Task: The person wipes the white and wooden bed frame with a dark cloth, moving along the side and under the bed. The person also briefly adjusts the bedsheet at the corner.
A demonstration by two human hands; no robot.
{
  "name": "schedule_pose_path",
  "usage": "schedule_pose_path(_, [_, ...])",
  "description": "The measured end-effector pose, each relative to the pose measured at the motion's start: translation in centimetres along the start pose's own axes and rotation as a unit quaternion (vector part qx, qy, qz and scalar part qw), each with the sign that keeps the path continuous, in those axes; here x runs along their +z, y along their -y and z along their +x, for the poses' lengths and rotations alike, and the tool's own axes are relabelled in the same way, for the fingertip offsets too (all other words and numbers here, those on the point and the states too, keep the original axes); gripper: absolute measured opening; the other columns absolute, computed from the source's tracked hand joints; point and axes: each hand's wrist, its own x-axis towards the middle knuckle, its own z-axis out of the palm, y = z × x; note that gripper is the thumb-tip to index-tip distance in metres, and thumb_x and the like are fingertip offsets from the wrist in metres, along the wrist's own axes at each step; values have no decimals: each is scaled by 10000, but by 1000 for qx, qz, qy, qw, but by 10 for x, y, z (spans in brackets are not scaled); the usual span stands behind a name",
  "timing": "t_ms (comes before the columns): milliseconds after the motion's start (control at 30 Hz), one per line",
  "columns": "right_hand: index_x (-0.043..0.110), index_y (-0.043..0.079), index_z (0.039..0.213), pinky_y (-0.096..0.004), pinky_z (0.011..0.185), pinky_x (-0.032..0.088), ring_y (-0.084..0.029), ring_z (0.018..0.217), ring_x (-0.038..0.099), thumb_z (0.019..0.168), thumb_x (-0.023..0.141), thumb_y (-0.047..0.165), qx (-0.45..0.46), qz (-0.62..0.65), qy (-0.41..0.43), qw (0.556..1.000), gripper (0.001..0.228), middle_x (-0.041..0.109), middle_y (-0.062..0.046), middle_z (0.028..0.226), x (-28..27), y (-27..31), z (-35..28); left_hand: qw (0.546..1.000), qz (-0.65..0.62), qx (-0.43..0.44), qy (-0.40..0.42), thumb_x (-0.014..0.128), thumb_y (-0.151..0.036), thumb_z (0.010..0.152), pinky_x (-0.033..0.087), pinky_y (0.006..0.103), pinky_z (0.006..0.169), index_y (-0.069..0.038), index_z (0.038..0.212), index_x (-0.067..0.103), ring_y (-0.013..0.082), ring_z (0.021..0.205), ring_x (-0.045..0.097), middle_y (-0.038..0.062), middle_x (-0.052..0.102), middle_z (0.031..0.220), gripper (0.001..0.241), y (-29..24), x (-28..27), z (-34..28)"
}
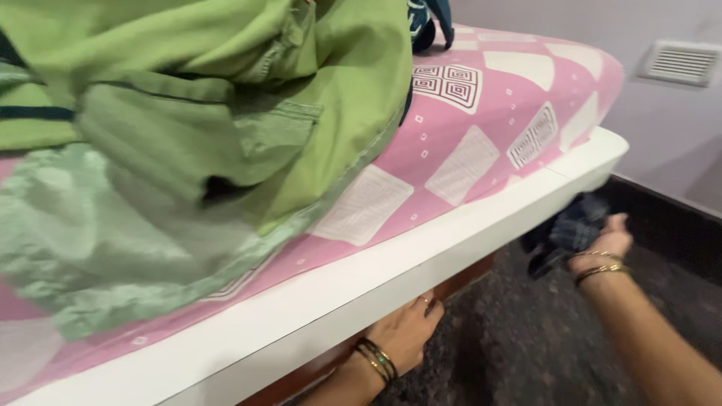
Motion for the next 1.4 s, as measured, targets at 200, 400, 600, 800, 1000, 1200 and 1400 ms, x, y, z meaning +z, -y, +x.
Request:
schedule_pose_path(200, [569,145,1447,-546,1136,462,-288,1400,536,696,514,889,13,66,81,994,1059,575,-46,1507,28,11,85,998,-41,-22,-29,698,-10,718,453,515,1031,-22,1334,574,387,1275,519,215,533,1372,628,-3,-17,-9])
schedule_pose_path(400, [594,118,1362,-519,1090,463,-283,1307,553,705,616,669,83,74,108,988,858,596,-65,1392,75,-11,-13,983,-6,-156,93,622,-18,834,449,552,1023,-79,1433,547,402,1244,527,194,553,1326,607,12,-21,-38])
schedule_pose_path(600, [620,92,1276,-493,1045,465,-278,1214,570,713,718,450,219,28,138,966,674,617,-83,1277,96,-41,-184,978,-10,-178,113,618,9,790,423,540,1056,-124,1465,520,392,1310,462,178,476,1402,695,22,-3,-78])
schedule_pose_path(800, [736,-72,1084,-414,921,487,-263,997,691,560,805,80,287,-210,346,868,550,770,-163,1068,148,-77,-312,955,52,-186,224,631,-130,819,434,539,1040,-75,1305,642,375,1264,529,182,593,1266,490,13,-8,-116])
schedule_pose_path(1000, [747,16,1040,-321,831,583,-182,881,722,688,784,-10,244,-341,629,655,355,787,-74,945,206,-97,-402,882,28,-273,384,613,-174,863,457,538,1014,-70,1282,667,376,1252,557,190,620,1261,435,21,4,-169])
schedule_pose_path(1200, [810,-79,1031,-298,943,500,-194,1029,655,671,814,3,364,-448,450,682,369,769,-88,1096,215,-129,-431,865,25,-289,409,595,-219,907,480,537,989,-64,1258,692,378,1240,586,198,647,1256,395,25,6,-230])
schedule_pose_path(1400, [750,-53,953,-433,791,608,-361,886,733,554,731,-39,347,-437,444,701,400,764,-231,969,200,-121,-415,864,43,-324,384,578,-263,952,503,535,963,-59,1234,716,380,1228,614,205,674,1251,375,16,-59,-272])
